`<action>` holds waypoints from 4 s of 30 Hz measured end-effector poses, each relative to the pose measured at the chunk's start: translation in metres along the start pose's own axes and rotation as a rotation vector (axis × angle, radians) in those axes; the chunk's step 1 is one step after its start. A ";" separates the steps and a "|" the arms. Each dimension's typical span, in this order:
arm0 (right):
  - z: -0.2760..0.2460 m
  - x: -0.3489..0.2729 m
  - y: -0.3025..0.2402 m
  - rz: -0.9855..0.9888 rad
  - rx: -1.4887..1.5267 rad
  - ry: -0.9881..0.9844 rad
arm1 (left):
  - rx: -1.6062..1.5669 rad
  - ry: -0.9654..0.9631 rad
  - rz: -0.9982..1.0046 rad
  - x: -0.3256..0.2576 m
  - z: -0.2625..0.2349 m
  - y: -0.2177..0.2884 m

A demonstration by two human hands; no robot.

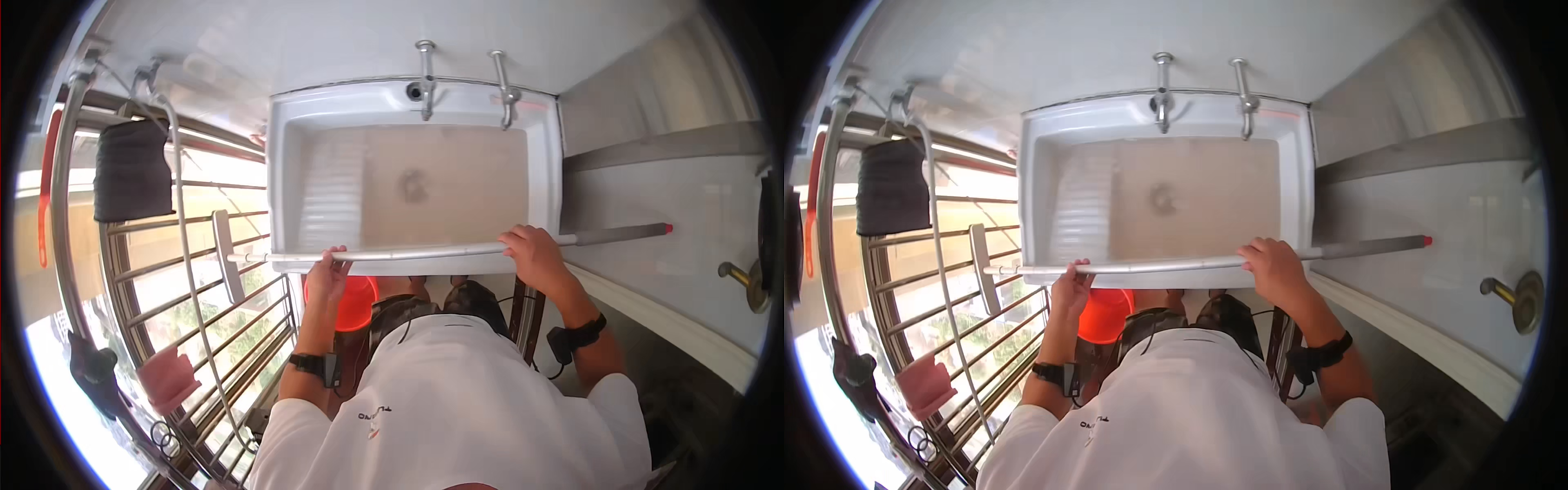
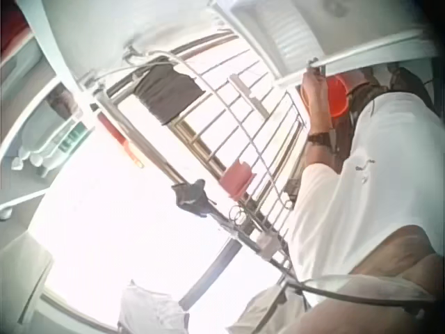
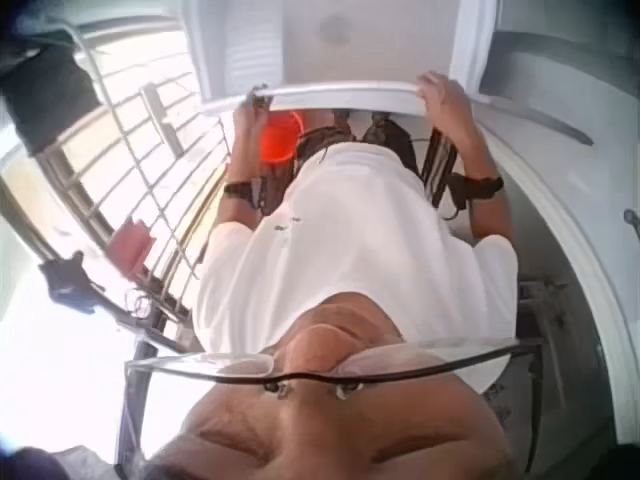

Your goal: The recorder applies glue to repair the handle or blade attachment of a window squeegee.

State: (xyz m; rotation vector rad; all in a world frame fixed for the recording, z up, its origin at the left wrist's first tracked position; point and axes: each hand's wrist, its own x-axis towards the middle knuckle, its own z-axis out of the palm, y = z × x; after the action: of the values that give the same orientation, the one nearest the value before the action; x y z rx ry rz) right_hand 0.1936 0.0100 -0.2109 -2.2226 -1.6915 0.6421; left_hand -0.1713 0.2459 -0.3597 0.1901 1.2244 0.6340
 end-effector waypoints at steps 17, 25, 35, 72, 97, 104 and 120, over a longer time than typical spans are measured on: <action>0.032 0.049 0.034 0.066 0.055 -0.100 | -0.029 0.043 0.094 0.011 0.023 -0.004; 0.013 0.033 0.023 0.119 0.054 -0.078 | -0.085 0.056 0.095 -0.025 0.043 0.003; -0.008 0.033 0.027 0.099 0.053 -0.102 | -0.160 0.041 0.013 -0.041 0.026 -0.018; 0.142 0.190 -0.010 0.151 -0.172 -0.639 | 2.131 -0.580 0.645 0.061 0.087 0.014; 0.146 0.188 -0.031 0.173 -0.327 -0.618 | 2.206 -0.651 0.442 0.061 0.091 0.015; 0.132 0.191 -0.029 0.124 -0.287 -0.687 | 2.101 -0.729 0.333 0.068 0.103 0.021; 0.149 0.180 -0.017 0.134 -0.290 -0.620 | 2.248 -0.561 0.567 0.060 0.092 0.005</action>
State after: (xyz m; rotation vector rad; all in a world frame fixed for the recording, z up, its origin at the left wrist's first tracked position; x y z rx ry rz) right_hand 0.1433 0.1798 -0.3642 -2.5216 -2.0261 1.3020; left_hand -0.0765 0.3008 -0.3744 2.4114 0.7478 -0.6367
